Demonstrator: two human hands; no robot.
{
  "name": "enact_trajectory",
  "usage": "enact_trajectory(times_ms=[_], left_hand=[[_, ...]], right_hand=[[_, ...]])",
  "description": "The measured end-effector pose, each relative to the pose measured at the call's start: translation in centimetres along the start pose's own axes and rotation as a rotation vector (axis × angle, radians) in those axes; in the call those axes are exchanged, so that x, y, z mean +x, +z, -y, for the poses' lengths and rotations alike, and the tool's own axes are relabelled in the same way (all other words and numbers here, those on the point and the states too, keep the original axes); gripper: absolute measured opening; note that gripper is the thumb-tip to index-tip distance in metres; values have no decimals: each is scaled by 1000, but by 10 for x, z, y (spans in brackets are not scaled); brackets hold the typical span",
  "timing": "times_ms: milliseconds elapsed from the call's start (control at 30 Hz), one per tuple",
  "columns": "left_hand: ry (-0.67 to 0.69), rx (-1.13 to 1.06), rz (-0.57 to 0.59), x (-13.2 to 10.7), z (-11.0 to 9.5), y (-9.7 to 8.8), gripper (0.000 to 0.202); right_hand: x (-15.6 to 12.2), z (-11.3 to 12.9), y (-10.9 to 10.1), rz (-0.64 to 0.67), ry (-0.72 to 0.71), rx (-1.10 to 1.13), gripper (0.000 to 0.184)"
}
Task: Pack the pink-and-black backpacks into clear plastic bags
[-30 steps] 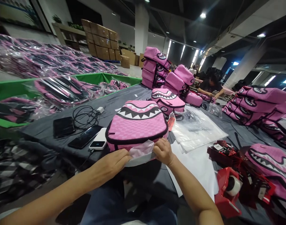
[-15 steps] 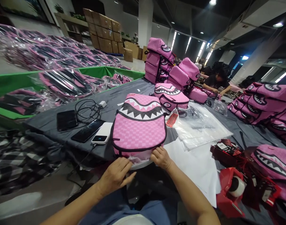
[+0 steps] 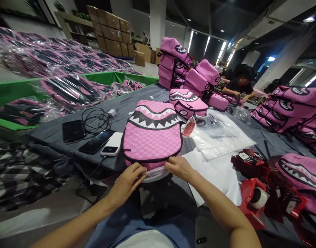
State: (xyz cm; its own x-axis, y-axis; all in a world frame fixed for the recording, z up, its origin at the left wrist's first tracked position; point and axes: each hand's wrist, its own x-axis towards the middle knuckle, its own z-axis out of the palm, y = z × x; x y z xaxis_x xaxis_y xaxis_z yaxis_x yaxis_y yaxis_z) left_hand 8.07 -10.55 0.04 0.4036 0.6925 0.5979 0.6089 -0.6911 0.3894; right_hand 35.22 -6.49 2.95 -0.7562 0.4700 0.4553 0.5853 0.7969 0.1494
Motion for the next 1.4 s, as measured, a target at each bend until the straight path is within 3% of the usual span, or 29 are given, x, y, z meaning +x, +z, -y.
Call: enact_trajectory(times_ms=[100, 167, 233, 333, 433, 567, 667, 733, 800, 900, 1000, 1133, 1200, 1333, 1400], left_hand=[[415, 40, 25, 18, 7, -6, 20], [651, -21, 153, 33, 14, -10, 27], [738, -25, 284, 46, 21, -13, 33], [755, 55, 363, 55, 30, -15, 30], [709, 109, 343, 49, 34, -14, 9], [528, 172, 283, 40, 29, -15, 24], [435, 134, 279, 38, 18, -21, 9], [485, 121, 252, 34, 12, -25, 16], [628, 138, 151, 25, 9, -25, 17], [819, 184, 19, 4, 11, -17, 22], [786, 247, -10, -14, 18, -8, 24], [742, 250, 28, -23, 21, -9, 28], [709, 180, 24, -18, 15, -12, 19], [558, 81, -31, 8, -9, -2, 9], [358, 97, 105, 24, -20, 11, 15]], right_hand=[[1, -3, -7, -60, -121, 10, 19], [6, -7, -13, 40, -218, 46, 19], [14, -13, -19, 183, -281, 65, 17], [27, -22, -29, 327, -326, 61, 18], [36, -25, -39, 401, -405, 16, 13], [42, -22, -43, 428, -500, -54, 14], [42, -22, -41, 458, -523, -76, 15], [37, -24, -37, 481, -513, -100, 16], [25, -23, -30, 477, -489, -120, 19], [-5, -13, -12, 423, -335, -127, 20], [-35, 9, 6, 318, 32, -48, 10], [-47, 40, 15, -49, 655, 313, 6], [-40, 52, 16, -210, 862, 455, 10], [-21, 59, 24, -325, 976, 627, 21], [-18, 57, 27, -357, 984, 713, 21]])
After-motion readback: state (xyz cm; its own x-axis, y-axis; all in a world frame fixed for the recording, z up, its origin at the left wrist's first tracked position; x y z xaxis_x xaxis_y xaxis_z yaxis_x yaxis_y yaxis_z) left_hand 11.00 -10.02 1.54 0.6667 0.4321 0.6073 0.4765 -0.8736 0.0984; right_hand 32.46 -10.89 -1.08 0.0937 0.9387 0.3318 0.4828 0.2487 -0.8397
